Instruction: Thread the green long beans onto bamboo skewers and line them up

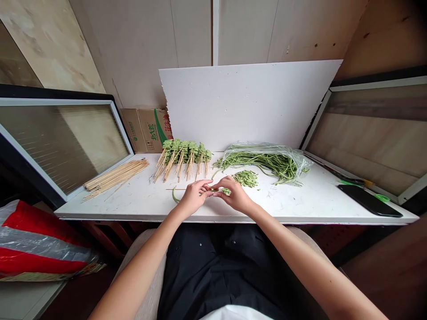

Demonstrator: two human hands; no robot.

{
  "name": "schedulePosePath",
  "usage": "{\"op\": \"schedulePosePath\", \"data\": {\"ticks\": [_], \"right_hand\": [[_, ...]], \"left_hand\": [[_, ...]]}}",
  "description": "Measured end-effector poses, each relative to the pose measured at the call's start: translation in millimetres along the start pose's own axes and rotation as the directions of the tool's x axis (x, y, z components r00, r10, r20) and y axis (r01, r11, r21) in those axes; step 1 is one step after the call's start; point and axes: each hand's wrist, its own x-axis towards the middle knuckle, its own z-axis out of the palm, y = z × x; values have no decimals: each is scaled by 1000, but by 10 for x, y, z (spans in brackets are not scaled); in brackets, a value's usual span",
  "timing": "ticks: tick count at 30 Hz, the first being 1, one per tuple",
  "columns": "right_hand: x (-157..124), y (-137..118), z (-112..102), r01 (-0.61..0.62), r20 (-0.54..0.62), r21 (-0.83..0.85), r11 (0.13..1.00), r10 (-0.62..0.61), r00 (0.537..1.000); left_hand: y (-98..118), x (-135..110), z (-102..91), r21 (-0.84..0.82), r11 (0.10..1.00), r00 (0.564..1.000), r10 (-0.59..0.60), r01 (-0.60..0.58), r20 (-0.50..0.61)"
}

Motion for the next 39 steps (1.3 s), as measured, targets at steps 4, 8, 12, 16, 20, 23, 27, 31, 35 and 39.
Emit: {"op": "schedulePosePath", "data": {"ticks": [4, 8, 12, 16, 20, 23, 27, 31, 35, 39], "right_hand": [[2, 20, -11, 39, -174, -56, 998, -48, 984], [9, 15, -60, 53, -156, -93, 994, -67, 985], [4, -8, -40, 132, -146, -124, 984, -150, 978], [2, -50, -24, 150, -168, -126, 981, -170, 971], [13, -160, -13, 100, -221, -62, 993, -112, 969], [24, -243, 6, 33, -279, 53, 998, -17, 960], [25, -251, 53, -21, -288, 214, 977, 84, 954], [2, -177, 164, -86, -258, 271, 959, 158, 953], [-8, -20, 186, -144, -228, 222, 964, 195, 954], [-8, 359, -242, -259, -393, 251, 933, 342, 853]], "left_hand": [[29, -1, -8, 4, 1000, 1000, -25, 25, -16], [77, 1, -29, 98, 995, 1000, 8, -6, -20], [188, -17, -21, 176, 982, 996, 76, -68, -40], [310, -43, 5, 186, 976, 992, 123, -113, -42], [405, -71, 42, 97, 988, 991, 128, -123, -43], [473, -89, 51, -20, 993, 991, 115, -116, -68], [508, -88, 44, -143, 985, 992, 82, -95, -95], [443, -72, 75, -152, 986, 995, 52, -64, -81], [366, -59, 66, -100, 993, 996, 49, -56, -68], [281, -10, -186, -40, 995, 977, 77, -87, -197]]}}
